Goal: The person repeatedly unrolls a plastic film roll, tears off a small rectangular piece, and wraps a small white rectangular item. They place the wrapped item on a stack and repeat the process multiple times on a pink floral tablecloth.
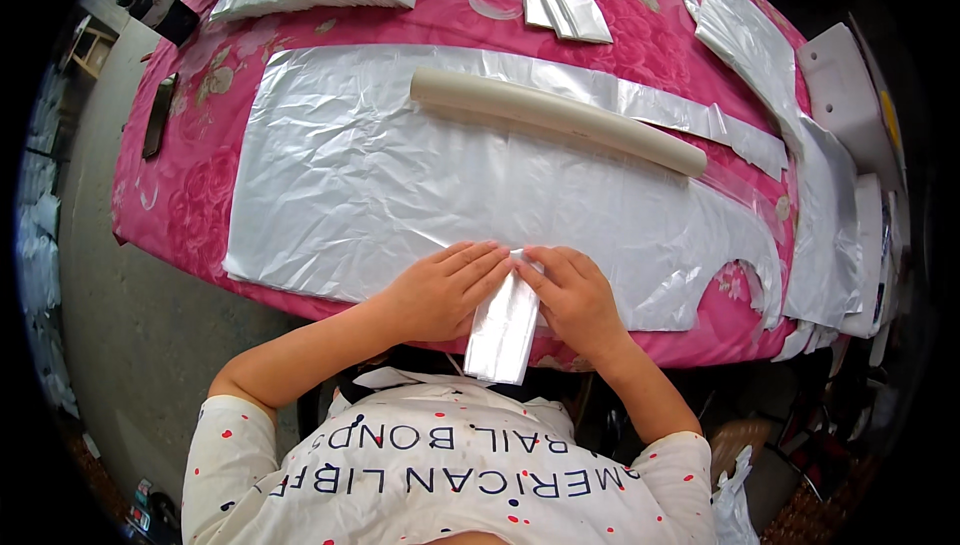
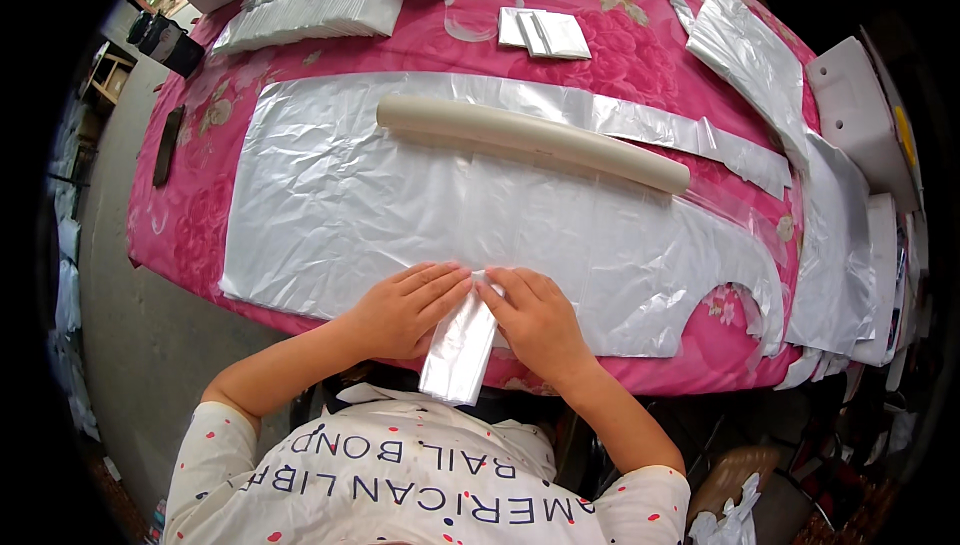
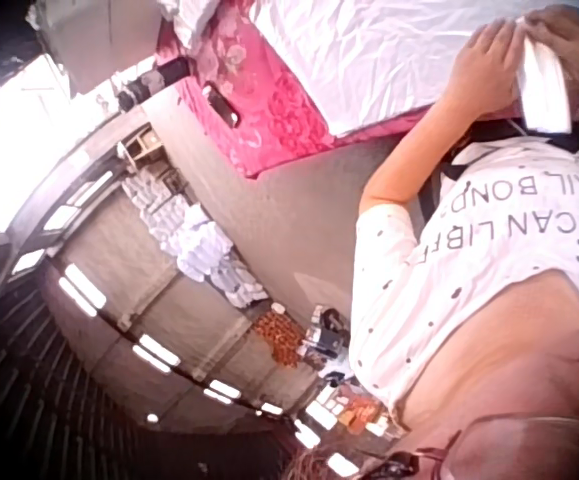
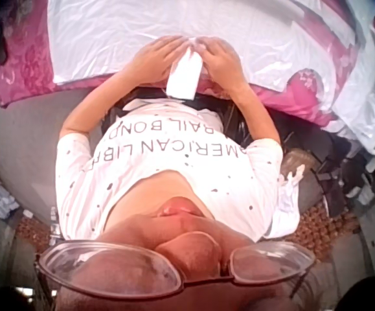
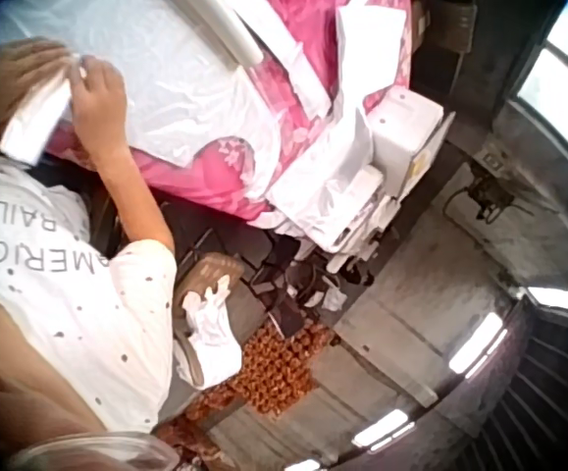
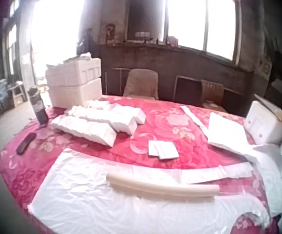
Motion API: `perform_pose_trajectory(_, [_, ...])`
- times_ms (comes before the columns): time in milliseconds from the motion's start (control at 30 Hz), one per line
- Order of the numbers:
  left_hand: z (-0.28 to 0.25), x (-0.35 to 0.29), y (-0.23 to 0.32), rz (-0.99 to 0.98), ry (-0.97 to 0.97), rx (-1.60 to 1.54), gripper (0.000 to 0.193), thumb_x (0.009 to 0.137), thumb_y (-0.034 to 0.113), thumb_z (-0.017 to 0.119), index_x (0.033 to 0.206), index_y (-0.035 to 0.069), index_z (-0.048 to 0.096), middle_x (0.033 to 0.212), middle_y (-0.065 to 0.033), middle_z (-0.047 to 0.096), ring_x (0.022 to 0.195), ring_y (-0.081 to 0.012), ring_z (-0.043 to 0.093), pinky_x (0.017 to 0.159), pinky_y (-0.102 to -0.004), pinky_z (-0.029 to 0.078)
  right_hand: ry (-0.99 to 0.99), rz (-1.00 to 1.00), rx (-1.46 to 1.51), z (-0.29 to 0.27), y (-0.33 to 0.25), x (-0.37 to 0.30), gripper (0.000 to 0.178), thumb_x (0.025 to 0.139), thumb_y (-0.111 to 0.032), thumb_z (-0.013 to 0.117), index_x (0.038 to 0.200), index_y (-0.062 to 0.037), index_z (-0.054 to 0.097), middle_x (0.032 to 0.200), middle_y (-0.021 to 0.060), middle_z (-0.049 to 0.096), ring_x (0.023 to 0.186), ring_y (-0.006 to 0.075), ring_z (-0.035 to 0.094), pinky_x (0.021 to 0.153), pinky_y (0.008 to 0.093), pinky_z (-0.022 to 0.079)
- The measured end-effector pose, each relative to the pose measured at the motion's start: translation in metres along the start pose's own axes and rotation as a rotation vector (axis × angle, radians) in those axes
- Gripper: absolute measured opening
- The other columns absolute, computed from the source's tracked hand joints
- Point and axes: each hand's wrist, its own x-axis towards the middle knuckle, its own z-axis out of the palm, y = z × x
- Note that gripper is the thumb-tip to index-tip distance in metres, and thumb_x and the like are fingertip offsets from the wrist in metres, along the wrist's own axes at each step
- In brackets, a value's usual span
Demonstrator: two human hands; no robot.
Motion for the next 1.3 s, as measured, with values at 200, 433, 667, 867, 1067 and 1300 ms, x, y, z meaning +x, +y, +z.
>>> perform_pose_trajectory(200, [-0.006, 0.018, 0.000, -0.190, 0.088, -0.209, 0.053, 0.074, 0.015, 0.059, 0.122, -0.003, 0.048, 0.105, -0.0159, 0.061, 0.091, -0.0287, 0.062, 0.081, -0.0377, 0.048, 0.088, 0.159, 0.223, -0.006, 0.009, 0.010, 0.025, 0.071, -0.003, 0.062, 0.095, -0.0042, 0.065, 0.087, 0.0081, 0.065, 0.077, 0.0248, 0.062, 0.067, 0.0337, 0.050])
perform_pose_trajectory(433, [-0.016, 0.031, -0.004, -0.594, 0.244, -0.624, 0.064, 0.088, 0.029, 0.053, 0.136, -0.004, 0.028, 0.122, -0.0209, 0.050, 0.102, -0.0316, 0.056, 0.089, -0.0392, 0.042, -0.174, 0.881, 0.624, -0.020, 0.022, 0.049, 0.024, 0.085, -0.021, 0.060, 0.080, 0.0026, 0.065, 0.062, 0.0079, 0.061, 0.051, 0.0125, 0.060, 0.049, 0.0255, 0.043])
perform_pose_trajectory(667, [0.011, 0.027, 0.006, -0.264, -0.056, -0.075, 0.072, 0.085, 0.031, 0.054, 0.138, -0.006, 0.023, 0.145, -0.0205, 0.024, 0.134, -0.0337, 0.024, 0.108, -0.0435, 0.021, -0.273, 0.963, 0.661, -0.023, 0.028, 0.059, 0.025, 0.084, -0.020, 0.060, 0.077, 0.0029, 0.064, 0.060, 0.0076, 0.061, 0.052, 0.0132, 0.062, 0.048, 0.0260, 0.044])
perform_pose_trajectory(867, [0.016, 0.028, 0.006, -0.295, -0.106, 0.019, 0.069, 0.083, 0.031, 0.056, 0.136, -0.005, 0.029, 0.144, -0.0191, 0.027, 0.135, -0.0305, 0.023, 0.110, -0.0425, 0.019, -0.090, 0.773, 0.281, -0.017, 0.012, 0.047, 0.028, 0.073, -0.017, 0.071, 0.094, 0.0003, 0.062, 0.098, 0.0134, 0.061, 0.080, 0.0192, 0.063, 0.065, 0.0301, 0.049])
perform_pose_trajectory(1067, [0.009, 0.038, -0.002, -0.274, 0.027, 0.016, 0.061, 0.075, 0.018, 0.062, 0.127, -0.005, 0.042, 0.131, -0.0173, 0.045, 0.122, -0.0289, 0.043, 0.100, -0.0387, 0.035, 0.107, -0.002, -0.141, -0.010, 0.038, 0.037, 0.051, 0.067, -0.014, 0.072, 0.115, -0.0048, 0.057, 0.125, 0.0123, 0.050, 0.112, 0.0270, 0.051, 0.092, 0.0370, 0.043])
perform_pose_trajectory(1300, [0.006, 0.045, -0.013, -0.164, 0.019, 0.188, 0.046, 0.073, 0.005, 0.058, 0.117, -0.005, 0.051, 0.118, -0.0161, 0.055, 0.108, -0.0284, 0.055, 0.089, -0.0365, 0.044, -0.053, -0.067, 0.086, -0.015, 0.059, 0.044, 0.041, 0.069, -0.001, 0.062, 0.110, -0.0036, 0.060, 0.118, 0.0119, 0.057, 0.112, 0.0287, 0.051, 0.094, 0.0377, 0.043])
